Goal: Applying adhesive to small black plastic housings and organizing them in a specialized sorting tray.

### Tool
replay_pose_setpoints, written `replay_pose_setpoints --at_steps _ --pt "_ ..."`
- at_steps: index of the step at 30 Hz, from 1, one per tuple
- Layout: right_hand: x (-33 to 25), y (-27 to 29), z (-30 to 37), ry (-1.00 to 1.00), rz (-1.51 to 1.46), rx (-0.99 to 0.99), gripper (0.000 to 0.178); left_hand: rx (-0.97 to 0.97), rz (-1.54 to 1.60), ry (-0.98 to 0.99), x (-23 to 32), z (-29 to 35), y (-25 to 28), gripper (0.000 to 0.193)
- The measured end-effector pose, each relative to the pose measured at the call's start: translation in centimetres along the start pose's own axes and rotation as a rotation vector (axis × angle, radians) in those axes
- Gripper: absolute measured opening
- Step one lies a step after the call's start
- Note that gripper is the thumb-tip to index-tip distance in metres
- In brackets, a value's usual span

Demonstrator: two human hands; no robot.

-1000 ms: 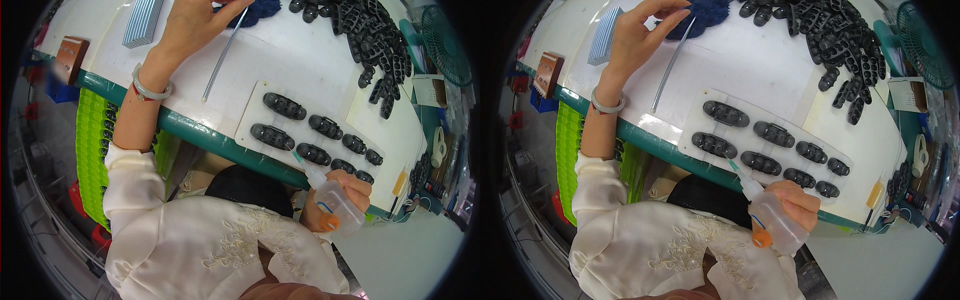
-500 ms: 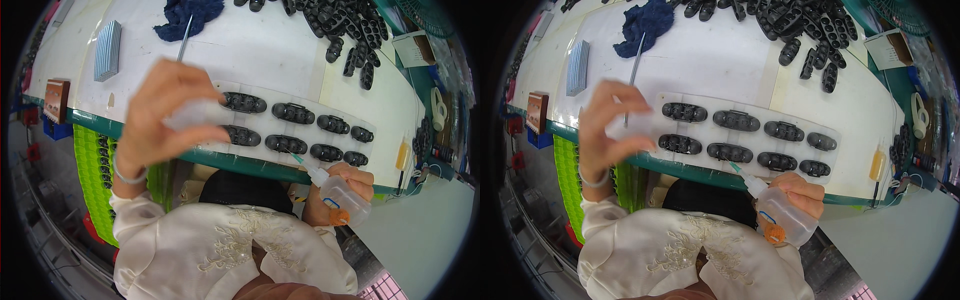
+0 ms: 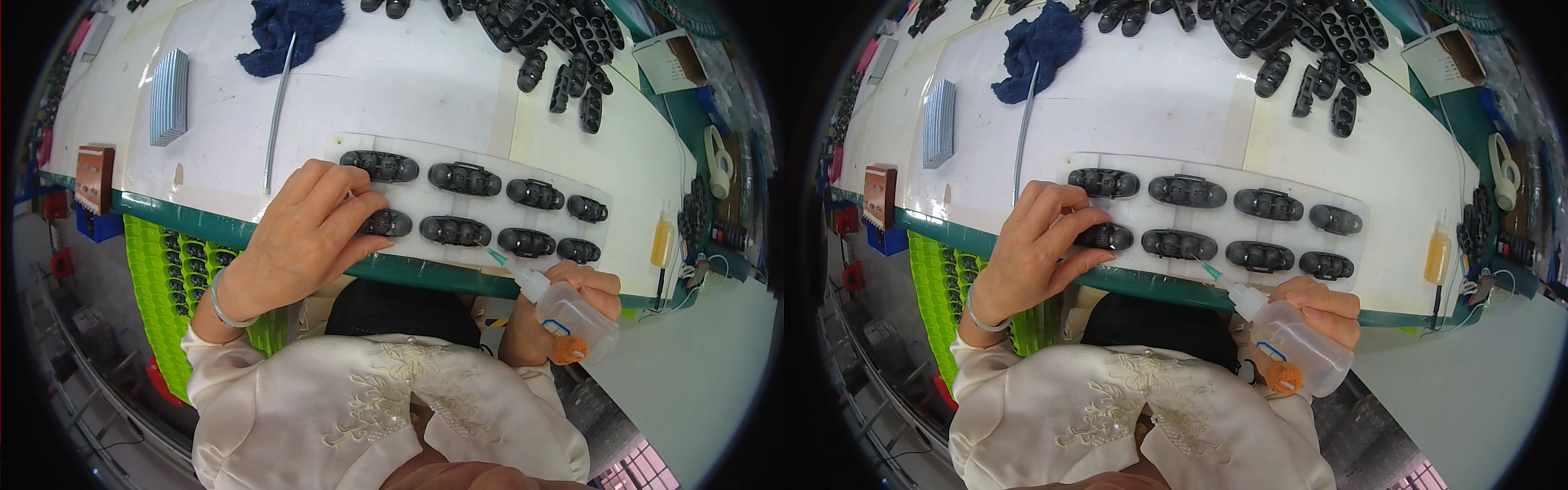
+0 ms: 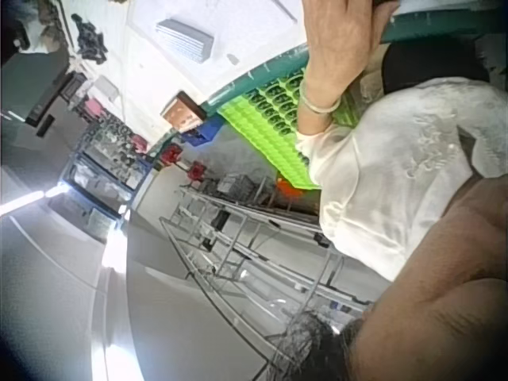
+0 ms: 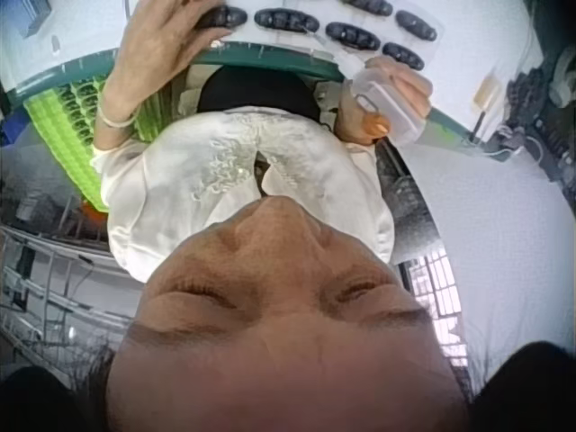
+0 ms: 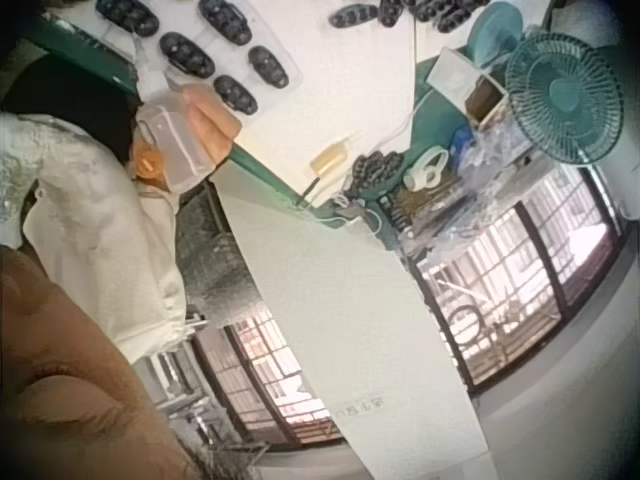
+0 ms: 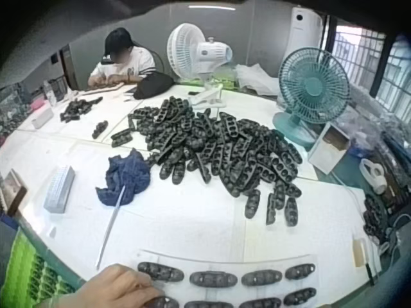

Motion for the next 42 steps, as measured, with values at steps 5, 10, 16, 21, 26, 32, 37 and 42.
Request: replay_pose_setpoints --at_steps 5,10,16,21,26,32,37,42 --pt "0.1 -0.3 -0.2 0.017 -0.087 -0.016 0.041 -0.045 -0.044 -0.032 0.4 -0.5 -0.2 0.039" --pt "0.4 -0.1 -0.1 0.027 -0.049 -0.048 0.046 -0.073 -0.144 -0.042 1.1 -0.5 -0.7 0.038" --pt "0.4 0.9 -0.4 -0.007 -0.083 0.058 0.036 -0.059 -0.167 -0.023 1.6 -0.4 -0.7 0.042" --pt "0.7 4.2 -0.1 0.006 0.199 0.41 0.065 -0.107 -0.205 -0.018 1.5 -0.4 -0.9 0.04" --pt "1.0 4.3 0.0 -0.01 0.213 0.349 0.058 -0.14 -0.175 0.03 1.4 -0.8 -0.7 0.039" --pt "1.4 4.7 0.2 0.042 0.155 0.29 0.055 -0.132 -0.142 0.045 1.5 -0.9 -0.6 0.038" --pt "1.8 5.0 0.5 -0.053 0.148 0.3 0.054 -0.043 -0.124 0.046 1.3 -0.1 -0.4 0.044" --pt "1.4 6.6 0.1 -0.039 0.192 0.403 0.055 0.439 -0.251 0.044 -1.4 5.4 2.3 0.053"
Point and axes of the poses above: each hand's wrist, its own z-axis away from the middle knuckle, its own y-axis out of the back of the hand, x = y × z, the point moved 8 cm from there along -z, towards the middle knuckle, and after that the axes turned 7 degrees about -x, right-handed, at the moved point
